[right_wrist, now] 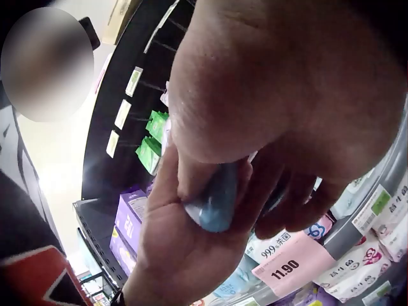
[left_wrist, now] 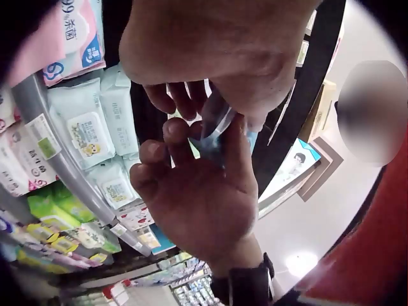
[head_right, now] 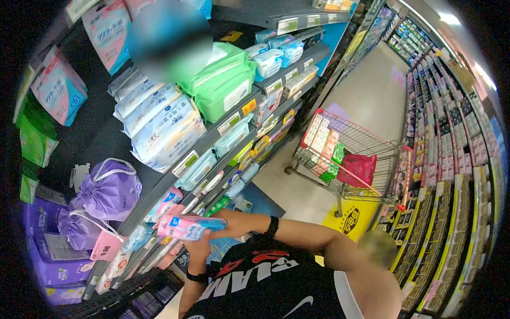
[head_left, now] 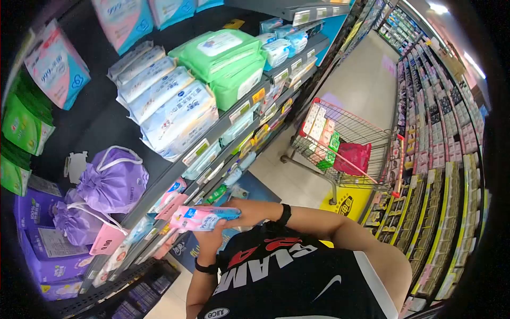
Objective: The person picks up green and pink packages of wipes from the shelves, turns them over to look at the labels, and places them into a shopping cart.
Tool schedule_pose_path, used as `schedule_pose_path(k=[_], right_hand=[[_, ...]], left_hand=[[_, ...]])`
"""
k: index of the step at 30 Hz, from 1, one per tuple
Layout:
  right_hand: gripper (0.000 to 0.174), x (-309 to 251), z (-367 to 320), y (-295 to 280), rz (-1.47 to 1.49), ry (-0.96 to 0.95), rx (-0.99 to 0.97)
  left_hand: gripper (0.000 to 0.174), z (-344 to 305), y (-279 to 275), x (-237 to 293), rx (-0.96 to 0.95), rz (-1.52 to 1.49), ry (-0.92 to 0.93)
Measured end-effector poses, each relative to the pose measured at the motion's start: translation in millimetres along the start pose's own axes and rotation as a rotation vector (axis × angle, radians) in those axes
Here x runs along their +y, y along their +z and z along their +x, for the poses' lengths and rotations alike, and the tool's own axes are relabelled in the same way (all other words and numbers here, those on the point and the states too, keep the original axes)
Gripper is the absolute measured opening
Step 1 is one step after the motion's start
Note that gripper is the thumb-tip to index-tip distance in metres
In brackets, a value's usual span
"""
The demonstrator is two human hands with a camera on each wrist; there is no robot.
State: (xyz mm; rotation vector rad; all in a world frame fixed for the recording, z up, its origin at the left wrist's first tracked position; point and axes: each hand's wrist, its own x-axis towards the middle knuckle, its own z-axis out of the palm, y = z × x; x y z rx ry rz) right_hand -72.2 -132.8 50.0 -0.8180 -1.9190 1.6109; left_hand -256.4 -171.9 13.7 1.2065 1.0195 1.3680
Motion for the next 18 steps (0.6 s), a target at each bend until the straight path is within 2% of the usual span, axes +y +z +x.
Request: schedule_pose_path(k=[3,6,9,10,14,17,18], right_hand=[[0.043,3.5,-15.8,-2.2,-0.125,-0.088,0.1],[0.044,12.3,-41.4,-16.2,-0.243,-0.183,0.137],[0.043,14.0,-79.7,-39.9,-0.124,-0.1,-0.003],[0.044,7.7,-94.4,-48.1,-0.082,-0.066,0.011],[0.036,25.0,-160.3,-66.1,-0.024,-0.029,0.276],[0.034,36.0,-210.9,-75.7,0.109,-0.001,0.349],[0.041,44.7,-229.1,-77.2,0.2,0.049,0.352]], left_hand=[[0.044,-9.9,5.7,-10.8,-0.019,-0.001,-0.097],[0.036,-19.1,26.4,-13.4,-0.038,0.082,-0.032],[0.031,-31.2,59.8,-12.1,0.027,0.072,-0.056],[0.03,-34.5,80.3,-2.0,0.067,0.034,-0.049],[0.033,-48.8,129.8,-1.5,-0.04,-0.015,-0.12],[0.039,-62.7,170.8,-7.5,-0.236,0.096,-0.013],[0.045,-70.0,185.6,-11.5,-0.279,0.121,0.041]])
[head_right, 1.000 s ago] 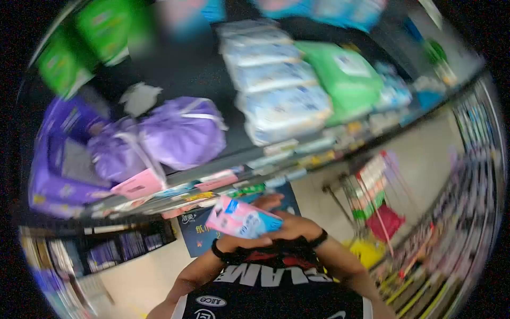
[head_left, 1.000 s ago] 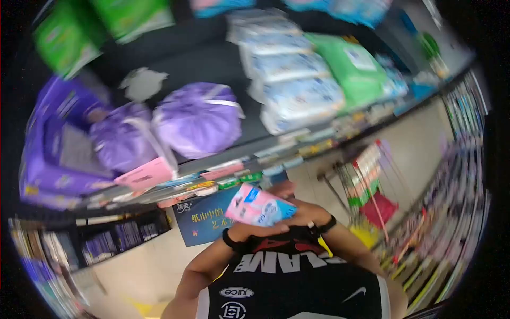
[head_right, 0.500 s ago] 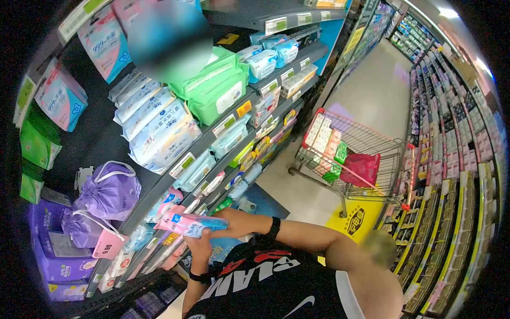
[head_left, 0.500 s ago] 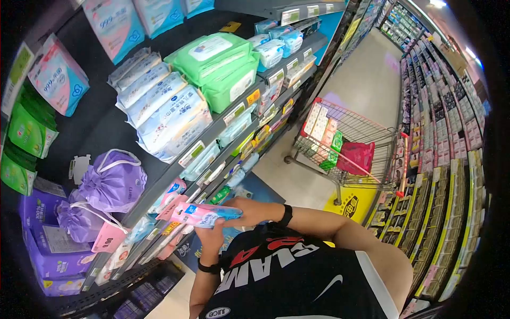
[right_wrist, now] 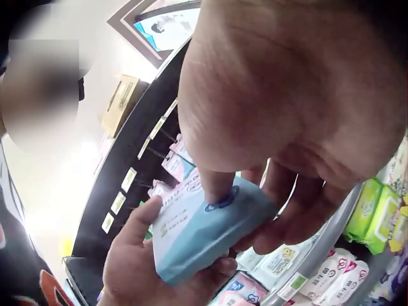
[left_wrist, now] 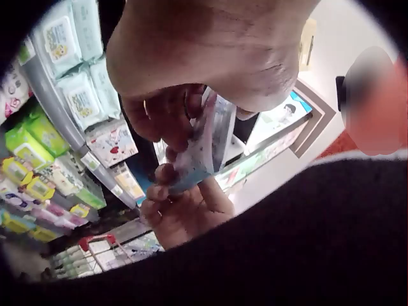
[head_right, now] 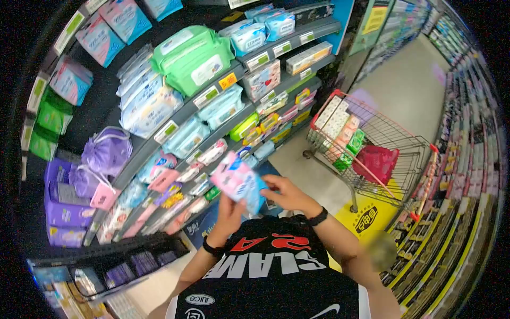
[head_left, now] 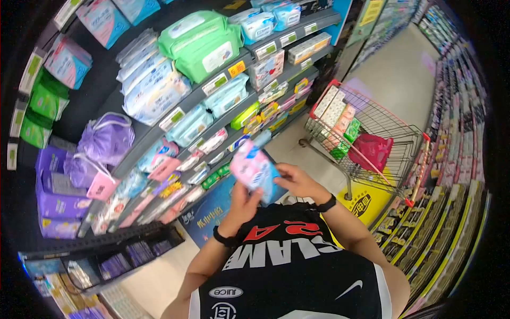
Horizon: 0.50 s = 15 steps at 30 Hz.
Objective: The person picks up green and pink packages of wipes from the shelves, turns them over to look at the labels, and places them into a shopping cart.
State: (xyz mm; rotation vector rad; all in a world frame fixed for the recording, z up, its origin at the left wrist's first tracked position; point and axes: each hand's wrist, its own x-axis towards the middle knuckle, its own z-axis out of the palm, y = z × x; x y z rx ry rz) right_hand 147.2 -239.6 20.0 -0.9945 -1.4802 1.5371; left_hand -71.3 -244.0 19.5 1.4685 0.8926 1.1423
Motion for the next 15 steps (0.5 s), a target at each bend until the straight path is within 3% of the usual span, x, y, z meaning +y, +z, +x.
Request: schedule_pose_path(k=[2,3,5,6,9,10,13,14,15], right_hand=[[0.055,18.8,-30.7,-17.9,0.145,0.141,0.041],[0.063,26.6,-41.5,-21.5,0.183,0.042,0.069],[0.079,39.5,-68.2,-29.9,0.255,-0.141,0.125],[0.107,35.8,-83.1,-39.0,0.255,-0.033,0.072],[0.113,23.4,-120.0,-56.2,0.29,-0.041,-0.043],[0.124,30.0,-130.4,-59.5,0.303,-0.007,-0.024],[0.118,19.4,-163.1,-71.2,0.319,0.131,-0.006],[0.093,25.3,-175.3,-76.7,0.291,0.116,-0.028],[0.084,31.5,-184.8,-81.1,0.29,0.174,-0.018]], left_hand=[[0.046,0.5,25.5,9.7,-0.167,0.05,-0.026],[0.045,3.3,38.8,25.3,-0.267,0.069,-0.068],[0.039,9.4,68.1,30.4,-0.386,0.193,0.086],[0.037,7.6,84.1,26.7,-0.419,0.178,0.097],[0.035,-0.5,124.7,10.0,-0.473,0.219,0.1],[0.041,-2.8,137.5,9.6,-0.477,0.243,0.081],[0.046,-8.3,169.0,5.6,-0.425,0.187,-0.008],[0.056,-9.2,173.9,3.4,-0.461,0.226,-0.098],[0.056,-9.2,180.0,1.4,-0.484,0.218,-0.108]])
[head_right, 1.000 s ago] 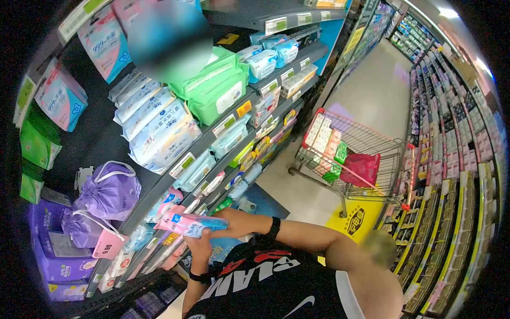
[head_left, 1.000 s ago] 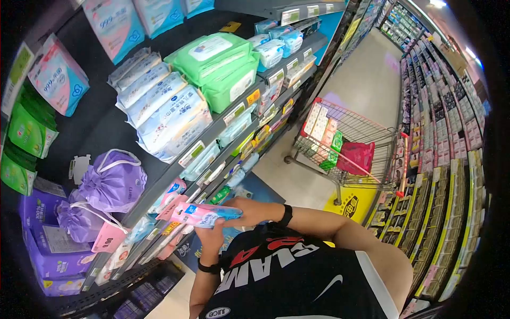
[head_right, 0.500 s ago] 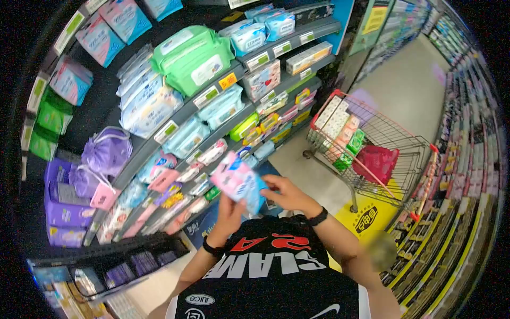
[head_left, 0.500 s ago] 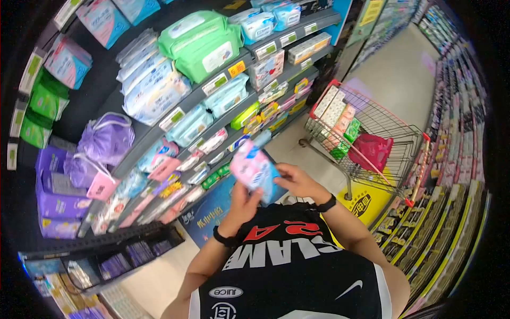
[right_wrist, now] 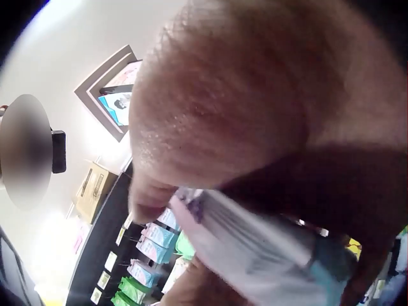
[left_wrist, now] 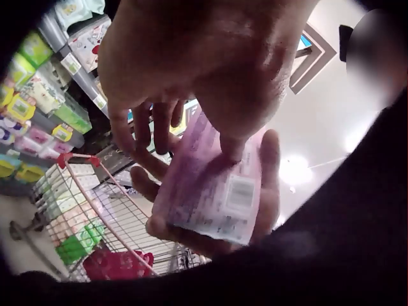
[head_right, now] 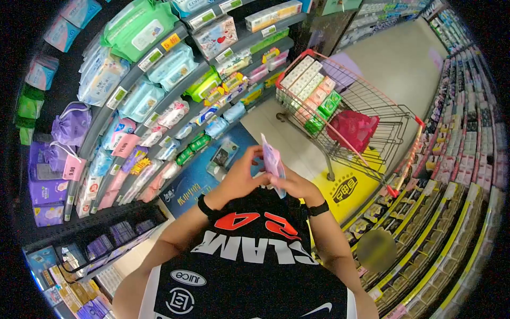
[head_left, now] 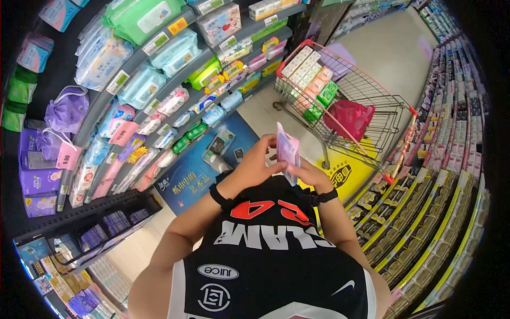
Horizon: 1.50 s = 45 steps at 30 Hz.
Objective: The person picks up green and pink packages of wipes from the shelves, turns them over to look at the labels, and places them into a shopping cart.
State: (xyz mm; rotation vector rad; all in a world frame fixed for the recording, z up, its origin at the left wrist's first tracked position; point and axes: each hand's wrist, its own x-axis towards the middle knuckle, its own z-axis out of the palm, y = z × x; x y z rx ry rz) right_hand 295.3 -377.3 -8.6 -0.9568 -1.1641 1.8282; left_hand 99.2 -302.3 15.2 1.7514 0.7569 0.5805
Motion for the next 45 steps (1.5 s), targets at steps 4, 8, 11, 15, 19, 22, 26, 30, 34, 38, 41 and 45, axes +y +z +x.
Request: schedule_pose_path(k=[4,8,11,15,19,22,26,30,34,38,41,45], right_hand=[[0.056,20.8,-14.9,-4.9,0.032,0.054,0.178],[0.05,46.3,-13.9,-19.9,0.165,0.084,0.356],[0.052,32.0,-10.6,-19.3,0.073,0.134,0.429],[0.065,41.6,-11.9,-15.3,0.046,0.015,0.471],[0.092,46.5,-17.1,-14.1,0.183,-0.203,0.341],[0.092,39.9,-23.4,-15.4,0.033,-0.081,0.502],[0.069,40.8,-27.1,-28.8,0.49,-0.052,0.592],[0.055,30.8,-4.5,-40.1,0.36,-0.101,0.649],[0.052,25.0,19.8,-61.2,0.137,-0.071,0.732],[0.05,27.5,42.2,-81.5,0.06,-0.047,0.787],[0.053,24.8,50.8,-95.7,0.063,-0.051,0.729],[0.062,5.4,53.3,-107.1,0.205,0.009,0.667]], left_hand=[[0.059,6.3,11.1,-1.1,-0.033,0.028,-0.033],[0.054,1.4,20.9,-15.7,0.016,-0.066,-0.148],[0.05,0.3,25.1,-13.5,0.02,-0.234,-0.18],[0.05,12.6,29.9,-11.7,-0.083,-0.292,-0.13],[0.063,26.9,43.4,-21.4,-0.233,-0.359,-0.033],[0.064,40.9,46.1,-23.9,-0.295,-0.242,-0.097],[0.066,57.1,50.3,-40.0,-0.141,-0.069,0.003],[0.059,69.4,33.2,-35.7,-0.226,-0.042,-0.211],[0.048,86.8,26.7,-51.7,-0.127,-0.139,-0.178],[0.039,111.9,16.0,-58.3,-0.146,-0.219,-0.151],[0.036,134.5,10.2,-56.5,-0.206,-0.237,-0.125],[0.037,172.6,1.2,-46.8,-0.367,-0.318,-0.103]])
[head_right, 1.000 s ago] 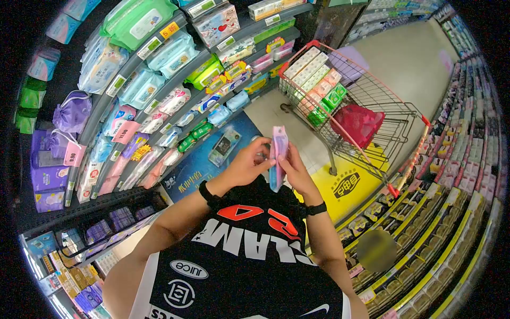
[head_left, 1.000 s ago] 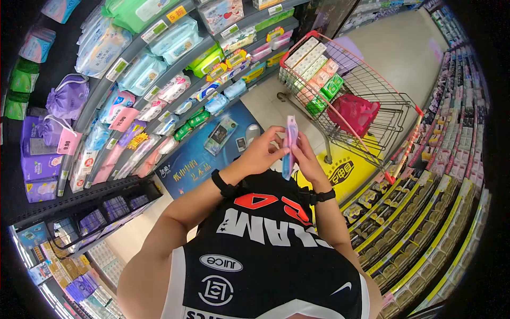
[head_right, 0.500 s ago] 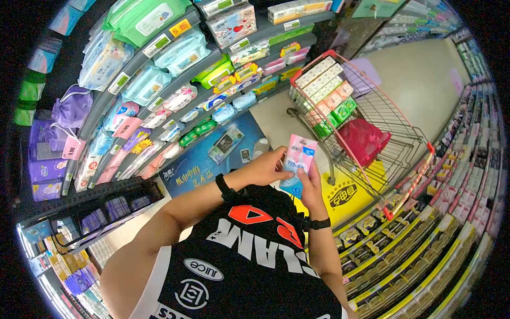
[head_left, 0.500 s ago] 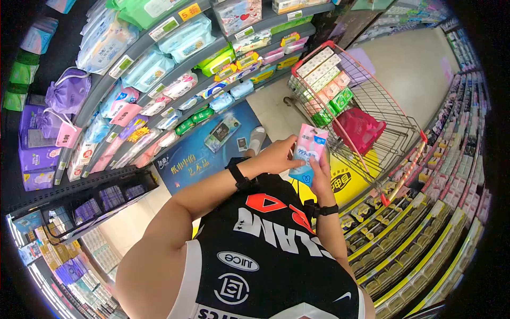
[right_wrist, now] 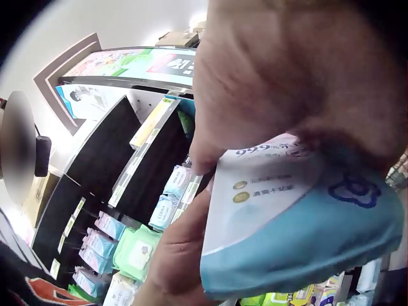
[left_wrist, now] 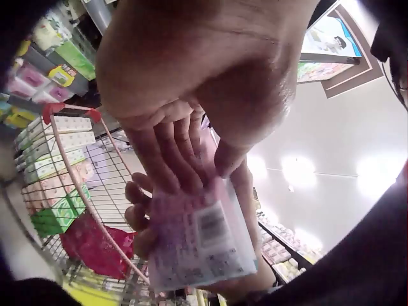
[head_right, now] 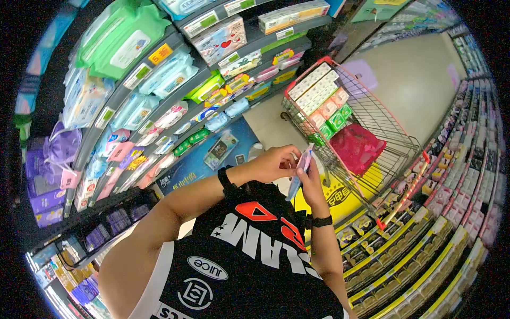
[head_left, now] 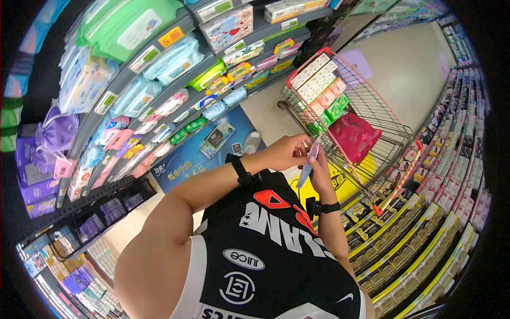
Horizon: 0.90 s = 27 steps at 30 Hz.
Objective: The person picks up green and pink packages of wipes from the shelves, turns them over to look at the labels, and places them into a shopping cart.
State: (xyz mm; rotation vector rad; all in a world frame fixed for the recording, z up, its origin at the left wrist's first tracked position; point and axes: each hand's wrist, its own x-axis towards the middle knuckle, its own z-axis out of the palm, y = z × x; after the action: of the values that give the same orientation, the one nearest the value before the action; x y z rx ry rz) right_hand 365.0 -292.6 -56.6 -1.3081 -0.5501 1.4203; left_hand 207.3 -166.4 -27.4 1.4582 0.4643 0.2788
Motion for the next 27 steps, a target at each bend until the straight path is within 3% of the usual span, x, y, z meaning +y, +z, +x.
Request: schedule_pose_path(k=[3,5,7,10,14,19,24,27], right_hand=[[0.068,-16.8,7.6,-6.2,0.086,0.191,-0.042],[0.076,-10.4,18.5,-21.0,0.246,0.198,-0.107],[0.076,-16.7,30.7,-6.4,0.284,0.036,-0.027],[0.068,-21.6,46.6,-4.6,0.611,0.085,0.056],[0.059,-43.4,61.5,1.7,0.602,0.128,0.162],[0.057,-43.7,79.4,-30.9,0.54,0.275,0.087],[0.044,-60.2,107.8,-58.8,0.322,0.301,-0.134],[0.044,-88.6,100.5,-54.8,0.341,0.348,-0.284]], left_hand=[[0.038,20.5,-7.9,0.9,-0.064,-0.045,0.009],[0.04,31.4,-12.0,2.8,-0.046,-0.002,0.036],[0.042,40.0,-17.7,5.4,0.006,0.115,0.07],[0.043,51.9,-37.2,7.7,-0.112,0.117,0.009],[0.055,66.1,-46.1,-16.5,-0.051,0.201,-0.006],[0.055,69.5,-46.9,-9.4,0.124,0.303,-0.016],[0.043,64.5,-19.8,-18.1,0.393,0.299,0.001],[0.035,58.9,14.7,-6.2,0.561,0.243,0.008]])
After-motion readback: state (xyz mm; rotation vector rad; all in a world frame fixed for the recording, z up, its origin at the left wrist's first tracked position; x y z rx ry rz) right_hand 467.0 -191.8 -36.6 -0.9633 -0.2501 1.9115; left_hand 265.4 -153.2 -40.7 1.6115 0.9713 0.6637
